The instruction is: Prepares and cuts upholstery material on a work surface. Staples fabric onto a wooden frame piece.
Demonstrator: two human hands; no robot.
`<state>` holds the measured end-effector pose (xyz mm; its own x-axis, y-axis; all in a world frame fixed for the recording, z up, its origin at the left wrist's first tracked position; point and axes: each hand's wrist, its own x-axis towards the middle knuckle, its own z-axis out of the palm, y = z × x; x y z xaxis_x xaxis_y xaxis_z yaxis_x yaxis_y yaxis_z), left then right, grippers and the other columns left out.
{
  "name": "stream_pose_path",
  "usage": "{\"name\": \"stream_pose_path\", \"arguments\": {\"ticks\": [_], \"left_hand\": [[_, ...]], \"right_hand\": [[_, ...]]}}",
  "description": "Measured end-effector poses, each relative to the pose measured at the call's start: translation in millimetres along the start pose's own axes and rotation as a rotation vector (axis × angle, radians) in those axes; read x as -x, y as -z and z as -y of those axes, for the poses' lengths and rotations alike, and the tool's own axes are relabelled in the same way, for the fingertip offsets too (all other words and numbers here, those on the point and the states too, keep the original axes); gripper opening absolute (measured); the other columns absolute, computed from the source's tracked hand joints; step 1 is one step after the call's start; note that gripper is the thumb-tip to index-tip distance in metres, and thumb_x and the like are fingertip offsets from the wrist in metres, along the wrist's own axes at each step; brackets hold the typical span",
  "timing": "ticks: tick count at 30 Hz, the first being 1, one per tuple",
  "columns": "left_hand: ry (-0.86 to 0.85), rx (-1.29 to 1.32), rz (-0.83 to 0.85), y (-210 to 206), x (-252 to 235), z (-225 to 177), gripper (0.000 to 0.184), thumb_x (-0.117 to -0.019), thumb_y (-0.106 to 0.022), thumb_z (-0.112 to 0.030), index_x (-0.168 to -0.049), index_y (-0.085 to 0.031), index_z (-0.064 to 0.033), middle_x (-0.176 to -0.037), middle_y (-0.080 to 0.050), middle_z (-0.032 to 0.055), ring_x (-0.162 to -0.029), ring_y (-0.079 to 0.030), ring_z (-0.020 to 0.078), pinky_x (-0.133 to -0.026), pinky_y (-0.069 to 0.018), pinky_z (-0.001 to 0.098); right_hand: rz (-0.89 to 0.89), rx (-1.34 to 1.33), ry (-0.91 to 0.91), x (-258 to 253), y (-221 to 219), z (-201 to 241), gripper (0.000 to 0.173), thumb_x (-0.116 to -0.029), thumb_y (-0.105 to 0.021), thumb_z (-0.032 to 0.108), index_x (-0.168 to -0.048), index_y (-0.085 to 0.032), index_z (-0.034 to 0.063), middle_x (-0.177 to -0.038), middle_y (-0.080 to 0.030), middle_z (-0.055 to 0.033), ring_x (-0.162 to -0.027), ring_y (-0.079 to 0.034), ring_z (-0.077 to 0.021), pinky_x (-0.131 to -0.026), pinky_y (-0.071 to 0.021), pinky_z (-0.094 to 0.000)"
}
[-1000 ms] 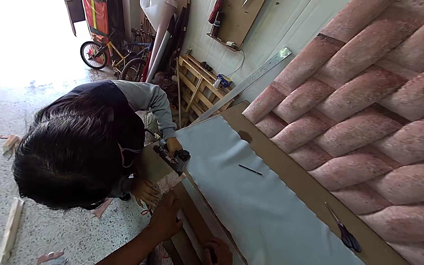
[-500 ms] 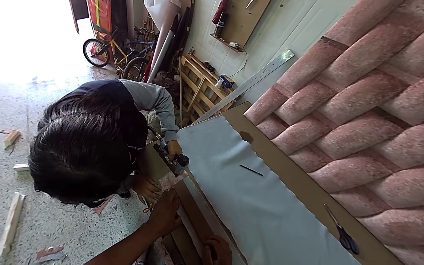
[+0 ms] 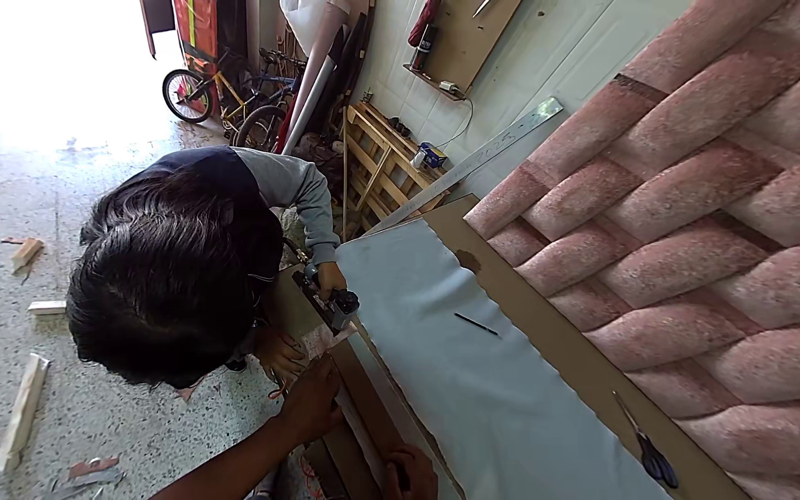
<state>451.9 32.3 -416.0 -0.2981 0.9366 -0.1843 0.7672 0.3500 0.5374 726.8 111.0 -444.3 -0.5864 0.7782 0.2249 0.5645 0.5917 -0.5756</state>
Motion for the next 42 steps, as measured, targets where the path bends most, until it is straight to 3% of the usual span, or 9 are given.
{"name": "stream_pose_path", "arguments": {"ticks": [10, 16, 21, 35, 38, 42], "left_hand": [[0.021, 0.087, -0.041, -6, 23, -1, 0.040, -0.0918, -0.063, -0.042, -0.113, -0.069, -0.0093, -0.146, -0.052, 0.0121, -0.149, -0.037, 0.0274, -0.126, -0.0270, 0.0419], [0.040, 0.246, -0.155, -29, 66, -7, 0.031, -0.0937, -0.065, -0.040, -0.107, -0.074, -0.0134, -0.144, -0.058, 0.0048, -0.142, -0.047, 0.0207, -0.117, -0.0420, 0.0397], [0.008, 0.315, -0.104, -23, 76, 3, 0.026, -0.0970, -0.063, -0.037, -0.104, -0.073, -0.0140, -0.128, -0.066, 0.0011, -0.119, -0.063, 0.0163, -0.103, -0.0530, 0.0409], [-0.048, 0.343, -0.058, -26, 75, -5, 0.025, -0.0974, -0.064, -0.034, -0.104, -0.074, -0.0129, -0.123, -0.069, 0.0034, -0.119, -0.064, 0.0172, -0.104, -0.0522, 0.0392], [-0.060, 0.308, -0.032, -19, 57, -7, 0.027, -0.0978, -0.063, -0.037, -0.108, -0.074, -0.0142, -0.120, -0.070, 0.0029, -0.116, -0.065, 0.0173, -0.104, -0.0525, 0.0400], [-0.149, 0.227, 0.026, -6, 20, -19, 0.027, -0.0994, -0.061, -0.034, -0.113, -0.073, -0.0145, -0.125, -0.068, 0.0045, -0.122, -0.062, 0.0201, -0.109, -0.0486, 0.0415]], "right_hand": [[-0.011, 0.005, 0.012, 0, -2, -1, 0.017, -0.0874, -0.062, 0.017, -0.088, -0.079, 0.0106, -0.109, -0.072, -0.0099, -0.110, -0.064, -0.0305, -0.093, -0.0496, -0.0530], [-0.020, 0.009, 0.002, 1, -2, -2, 0.017, -0.0877, -0.063, 0.018, -0.089, -0.078, 0.0103, -0.109, -0.073, -0.0101, -0.112, -0.064, -0.0312, -0.095, -0.0493, -0.0538], [-0.040, 0.015, -0.003, 3, -6, -6, 0.017, -0.0885, -0.062, 0.018, -0.089, -0.078, 0.0116, -0.108, -0.073, -0.0082, -0.110, -0.064, -0.0294, -0.094, -0.0493, -0.0527], [-0.060, -0.027, -0.031, 5, -6, -9, 0.017, -0.0886, -0.062, 0.017, -0.089, -0.078, 0.0115, -0.106, -0.073, -0.0073, -0.108, -0.065, -0.0278, -0.094, -0.0496, -0.0526], [-0.172, -0.177, -0.037, 7, 3, -11, 0.017, -0.0904, -0.060, 0.012, -0.091, -0.076, 0.0059, -0.104, -0.073, -0.0105, -0.108, -0.067, -0.0245, -0.098, -0.0531, -0.0442], [-0.214, -0.292, -0.245, 26, 39, 0, 0.019, -0.0918, -0.060, 0.007, -0.103, -0.073, -0.0018, -0.111, -0.069, -0.0166, -0.102, -0.067, -0.0206, -0.085, -0.0579, -0.0346]]}}
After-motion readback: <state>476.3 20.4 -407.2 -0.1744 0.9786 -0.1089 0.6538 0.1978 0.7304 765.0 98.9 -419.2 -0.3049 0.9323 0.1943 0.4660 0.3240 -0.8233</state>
